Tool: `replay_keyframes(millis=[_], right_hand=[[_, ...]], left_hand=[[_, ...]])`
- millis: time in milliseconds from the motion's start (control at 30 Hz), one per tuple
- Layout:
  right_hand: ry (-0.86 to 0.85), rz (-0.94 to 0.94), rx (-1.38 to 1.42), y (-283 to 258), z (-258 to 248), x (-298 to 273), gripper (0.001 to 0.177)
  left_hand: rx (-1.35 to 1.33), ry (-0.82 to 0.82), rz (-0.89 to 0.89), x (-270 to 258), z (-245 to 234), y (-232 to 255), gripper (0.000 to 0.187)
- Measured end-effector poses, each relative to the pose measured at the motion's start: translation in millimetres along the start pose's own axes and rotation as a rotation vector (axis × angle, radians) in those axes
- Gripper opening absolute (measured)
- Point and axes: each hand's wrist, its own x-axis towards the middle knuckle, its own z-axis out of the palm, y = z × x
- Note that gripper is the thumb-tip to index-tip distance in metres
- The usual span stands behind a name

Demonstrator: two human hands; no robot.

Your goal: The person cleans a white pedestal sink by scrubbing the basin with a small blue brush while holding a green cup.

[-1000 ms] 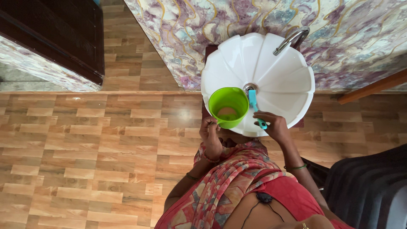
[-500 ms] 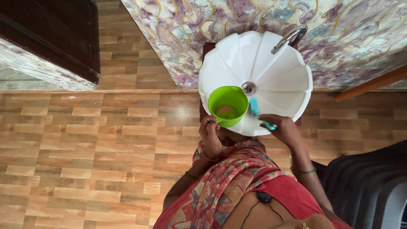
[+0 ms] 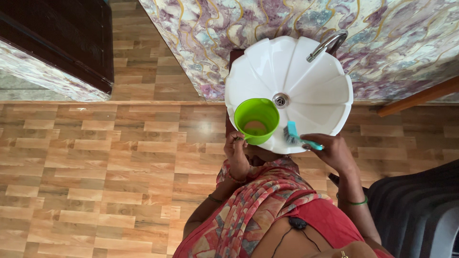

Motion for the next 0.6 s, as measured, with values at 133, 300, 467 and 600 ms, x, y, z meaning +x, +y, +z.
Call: replay_keyframes(millis=[133, 300, 467, 600], right_hand=[[0.037, 0.002, 0.014, 3.4, 9.4, 8.9, 0.029], [0.105, -0.150, 0.075, 19.8, 59.8, 26.9, 0.033], [0.138, -0.236, 0.044, 20.2, 56.0, 16.4, 0.035], [0.012, -0.062, 0.007, 10.5, 16.7, -0.1, 0.032]], left_hand=[[-0.008, -0.028, 0.010, 0.9, 0.3, -0.1, 0.007], [-0.026, -0.016, 0.000, -2.0, -0.4, -2.9, 0.008], [-0.021, 0.007, -0.015, -2.2, -5.3, -2.1, 0.008], [-0.017, 0.002, 0.003, -4.2, -7.0, -1.3, 0.008]])
